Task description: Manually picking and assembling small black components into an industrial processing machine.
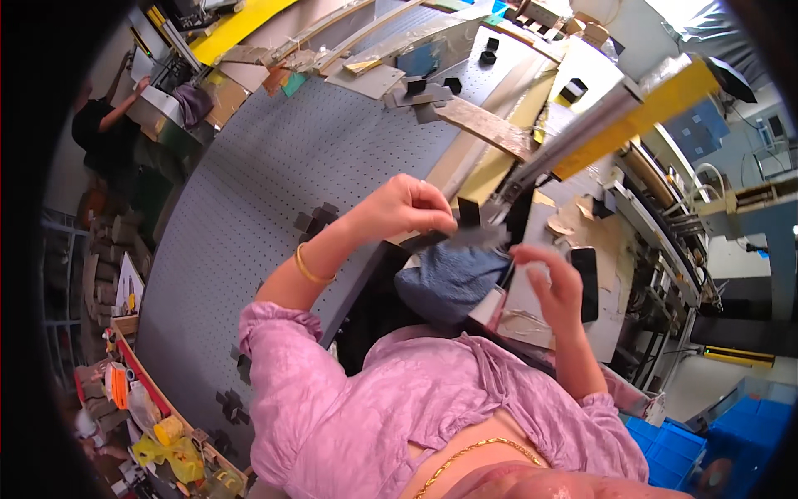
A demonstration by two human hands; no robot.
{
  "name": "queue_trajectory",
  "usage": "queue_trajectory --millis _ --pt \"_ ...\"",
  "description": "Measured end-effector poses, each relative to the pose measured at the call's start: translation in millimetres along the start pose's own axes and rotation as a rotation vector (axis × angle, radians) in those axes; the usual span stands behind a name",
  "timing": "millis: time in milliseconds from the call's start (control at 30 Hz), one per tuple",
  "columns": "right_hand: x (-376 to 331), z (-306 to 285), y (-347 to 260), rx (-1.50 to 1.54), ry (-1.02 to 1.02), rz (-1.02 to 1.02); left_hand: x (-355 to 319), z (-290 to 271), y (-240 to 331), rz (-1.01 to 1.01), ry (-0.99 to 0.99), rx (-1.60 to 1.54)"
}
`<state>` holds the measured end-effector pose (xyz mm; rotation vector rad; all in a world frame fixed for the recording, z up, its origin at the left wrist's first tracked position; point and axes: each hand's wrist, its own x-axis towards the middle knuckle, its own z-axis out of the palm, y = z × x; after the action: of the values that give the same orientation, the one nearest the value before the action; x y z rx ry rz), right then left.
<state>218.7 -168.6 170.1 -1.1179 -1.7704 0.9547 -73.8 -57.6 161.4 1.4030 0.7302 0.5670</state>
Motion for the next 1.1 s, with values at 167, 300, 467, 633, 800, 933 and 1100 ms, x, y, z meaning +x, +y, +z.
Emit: queue_trajectory --millis 167,300,467,633,800,933,1100 --pt "-33 -49 -15 -0.110 -0.066 -0.111 -20 112 55 0.354 -0.057 0.532" --pt "-93 -85 -3 -0.145 -0.156 -0.186 -3 189 72 0.443 -0.107 0.628" --pt "-164 -151 9 0.026 -0.085 -0.039 44 260 82 0.400 -0.360 0.540" --pt "-195 -204 21 -0.167 0.198 -0.065 122 309 70 0.462 -0.481 0.669" --pt "-203 -239 56 -0.428 0.407 -0.149 179 347 51 0.424 -0.375 0.713" --pt "-196 -266 81 -0.549 0.476 -0.154 220 361 36 0.715 -0.280 0.832" --pt "-185 -316 96 -0.661 0.454 -0.144 264 371 41 0.811 -0.234 0.814"
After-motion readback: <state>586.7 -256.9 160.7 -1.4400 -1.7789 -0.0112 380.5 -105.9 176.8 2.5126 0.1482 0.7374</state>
